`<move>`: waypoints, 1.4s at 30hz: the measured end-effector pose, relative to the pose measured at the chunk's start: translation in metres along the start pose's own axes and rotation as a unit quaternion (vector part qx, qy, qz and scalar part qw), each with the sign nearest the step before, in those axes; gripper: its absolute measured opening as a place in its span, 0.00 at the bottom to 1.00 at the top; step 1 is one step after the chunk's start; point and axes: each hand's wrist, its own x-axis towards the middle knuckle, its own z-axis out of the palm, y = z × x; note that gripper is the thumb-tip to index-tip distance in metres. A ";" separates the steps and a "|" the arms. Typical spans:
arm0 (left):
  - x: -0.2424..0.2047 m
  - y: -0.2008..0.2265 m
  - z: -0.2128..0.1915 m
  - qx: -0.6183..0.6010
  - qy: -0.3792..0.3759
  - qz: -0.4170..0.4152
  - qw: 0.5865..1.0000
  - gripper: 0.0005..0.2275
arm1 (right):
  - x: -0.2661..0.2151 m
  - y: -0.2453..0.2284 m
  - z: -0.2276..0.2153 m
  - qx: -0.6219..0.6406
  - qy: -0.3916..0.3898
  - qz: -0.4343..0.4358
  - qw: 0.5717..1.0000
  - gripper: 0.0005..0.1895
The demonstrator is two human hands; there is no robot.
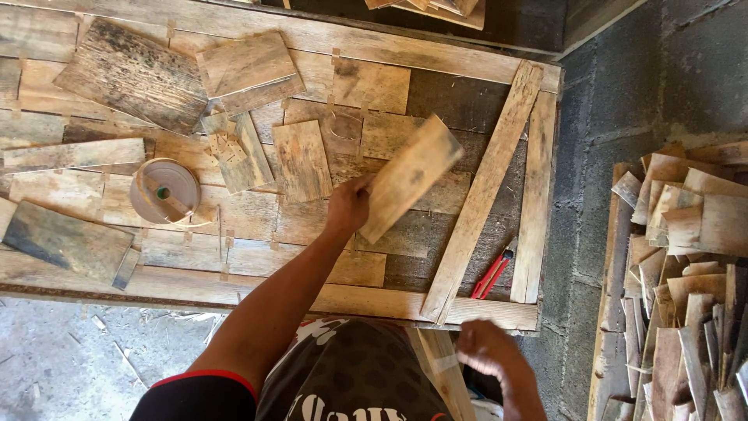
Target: Manually fitting and cutting small wooden tiles to create a decorative wood panel pattern within a frame.
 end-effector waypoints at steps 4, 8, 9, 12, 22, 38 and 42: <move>0.007 -0.011 0.006 0.119 -0.051 0.039 0.991 0.17 | 0.013 -0.015 0.006 0.034 0.103 -0.021 0.994 0.13; 0.007 -0.015 0.006 0.192 -0.124 0.150 0.962 0.14 | 0.040 -0.033 0.000 0.103 0.363 -0.086 0.922 0.30; 0.002 -0.005 0.000 0.229 -0.182 0.127 0.948 0.14 | 0.047 -0.039 -0.003 0.119 0.468 -0.118 0.868 0.35; 0.014 -0.029 0.001 0.215 -0.197 0.198 0.936 0.12 | 0.056 -0.079 -0.044 0.327 0.498 -0.117 0.795 0.38; 0.044 -0.098 -0.032 0.091 0.102 0.274 0.952 0.05 | 0.191 -0.035 -0.045 0.643 0.347 -0.212 0.649 0.08; 0.021 -0.119 -0.055 0.066 0.310 -0.128 0.940 0.30 | 0.233 -0.048 -0.076 0.612 0.454 -0.038 0.646 0.08; 0.023 -0.113 -0.058 0.062 0.293 -0.157 0.941 0.31 | 0.235 -0.048 -0.077 0.591 0.471 -0.047 0.653 0.10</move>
